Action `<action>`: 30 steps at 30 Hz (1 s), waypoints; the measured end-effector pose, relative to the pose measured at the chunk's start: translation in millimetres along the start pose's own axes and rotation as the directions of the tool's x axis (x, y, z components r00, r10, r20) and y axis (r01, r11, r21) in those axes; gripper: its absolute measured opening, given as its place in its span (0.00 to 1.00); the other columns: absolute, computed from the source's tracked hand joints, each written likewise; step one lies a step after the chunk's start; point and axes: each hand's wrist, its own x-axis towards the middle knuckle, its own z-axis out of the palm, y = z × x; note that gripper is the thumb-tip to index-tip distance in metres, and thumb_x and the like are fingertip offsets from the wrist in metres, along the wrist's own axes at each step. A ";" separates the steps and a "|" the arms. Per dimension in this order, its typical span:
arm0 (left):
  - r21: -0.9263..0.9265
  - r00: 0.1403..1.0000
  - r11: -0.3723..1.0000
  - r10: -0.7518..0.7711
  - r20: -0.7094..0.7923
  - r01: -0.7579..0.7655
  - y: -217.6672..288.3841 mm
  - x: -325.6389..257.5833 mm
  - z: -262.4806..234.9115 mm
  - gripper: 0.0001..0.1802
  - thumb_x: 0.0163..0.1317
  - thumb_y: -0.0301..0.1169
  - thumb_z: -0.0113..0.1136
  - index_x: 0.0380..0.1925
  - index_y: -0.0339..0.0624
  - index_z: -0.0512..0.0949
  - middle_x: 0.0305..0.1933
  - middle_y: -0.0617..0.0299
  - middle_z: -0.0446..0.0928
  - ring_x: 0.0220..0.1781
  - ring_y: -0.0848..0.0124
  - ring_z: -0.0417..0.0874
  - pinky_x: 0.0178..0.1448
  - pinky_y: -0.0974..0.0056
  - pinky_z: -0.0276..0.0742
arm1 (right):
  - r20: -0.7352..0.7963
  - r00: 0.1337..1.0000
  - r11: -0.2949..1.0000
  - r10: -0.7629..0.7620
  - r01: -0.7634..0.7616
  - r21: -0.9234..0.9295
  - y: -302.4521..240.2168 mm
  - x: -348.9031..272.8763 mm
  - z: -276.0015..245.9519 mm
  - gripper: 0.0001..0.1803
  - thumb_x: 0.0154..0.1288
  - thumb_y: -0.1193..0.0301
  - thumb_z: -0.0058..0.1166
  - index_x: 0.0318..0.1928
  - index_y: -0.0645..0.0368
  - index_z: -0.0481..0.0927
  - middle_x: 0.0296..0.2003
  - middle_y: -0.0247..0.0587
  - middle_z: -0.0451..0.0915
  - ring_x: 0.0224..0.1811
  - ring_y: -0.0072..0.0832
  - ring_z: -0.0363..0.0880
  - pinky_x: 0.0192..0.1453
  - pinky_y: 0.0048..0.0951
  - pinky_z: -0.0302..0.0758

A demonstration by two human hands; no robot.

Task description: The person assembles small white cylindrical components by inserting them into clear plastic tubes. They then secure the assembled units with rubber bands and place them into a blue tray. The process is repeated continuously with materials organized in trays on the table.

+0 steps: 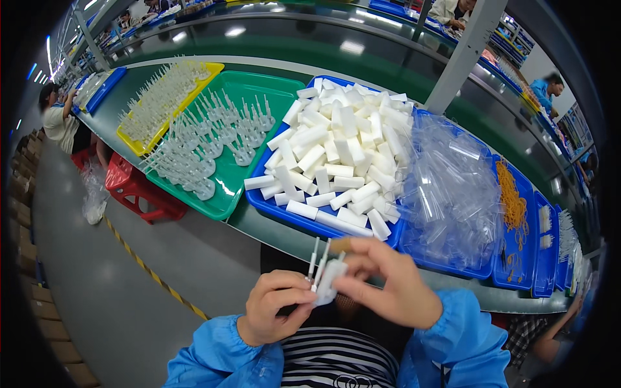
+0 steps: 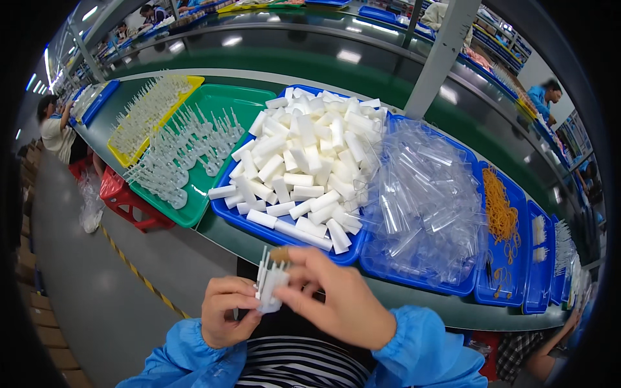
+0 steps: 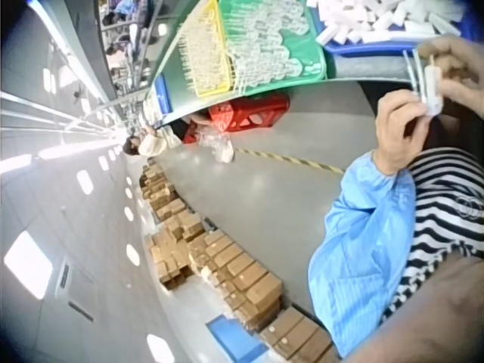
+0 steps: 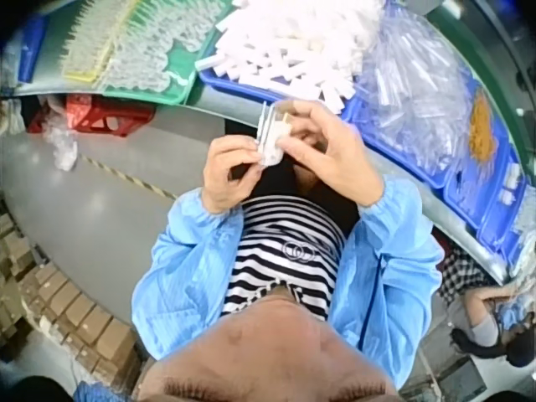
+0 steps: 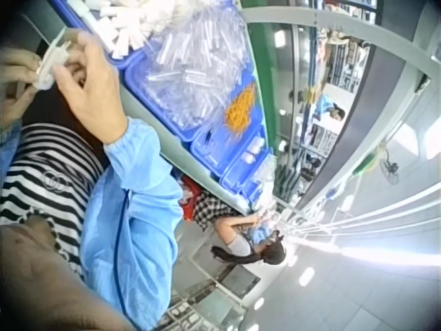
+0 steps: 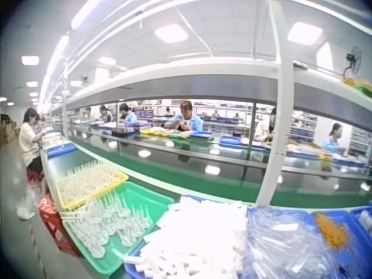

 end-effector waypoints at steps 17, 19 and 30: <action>0.147 0.999 0.988 -0.040 -0.030 0.044 -13.7 -5.6 5.0 0.21 0.48 0.14 0.72 0.42 0.41 0.79 0.43 0.54 0.78 0.41 0.64 0.81 0.45 0.65 0.77 | 0.314 0.849 0.127 -0.426 0.400 -0.908 0.2 111.5 -31.3 0.09 0.56 0.73 0.63 0.39 0.57 0.84 0.33 0.35 0.82 0.43 0.33 0.79 0.49 0.34 0.73; 0.138 1.000 0.990 -0.021 -0.014 0.023 -11.9 -2.0 6.8 0.21 0.48 0.14 0.72 0.42 0.42 0.81 0.43 0.55 0.79 0.40 0.63 0.81 0.44 0.64 0.77 | 0.134 0.878 0.422 -0.459 0.348 -0.837 -12.8 103.9 -32.6 0.10 0.58 0.72 0.64 0.41 0.59 0.84 0.32 0.38 0.83 0.39 0.35 0.81 0.46 0.34 0.75; 0.186 0.983 0.972 0.123 0.133 -0.147 14.7 8.8 2.0 0.20 0.43 0.22 0.72 0.41 0.48 0.89 0.42 0.65 0.84 0.37 0.68 0.82 0.37 0.67 0.76 | -0.188 0.982 0.996 -0.035 0.019 -0.089 -21.2 28.3 -16.4 0.10 0.66 0.74 0.63 0.44 0.68 0.82 0.36 0.41 0.86 0.39 0.21 0.82 0.46 0.26 0.79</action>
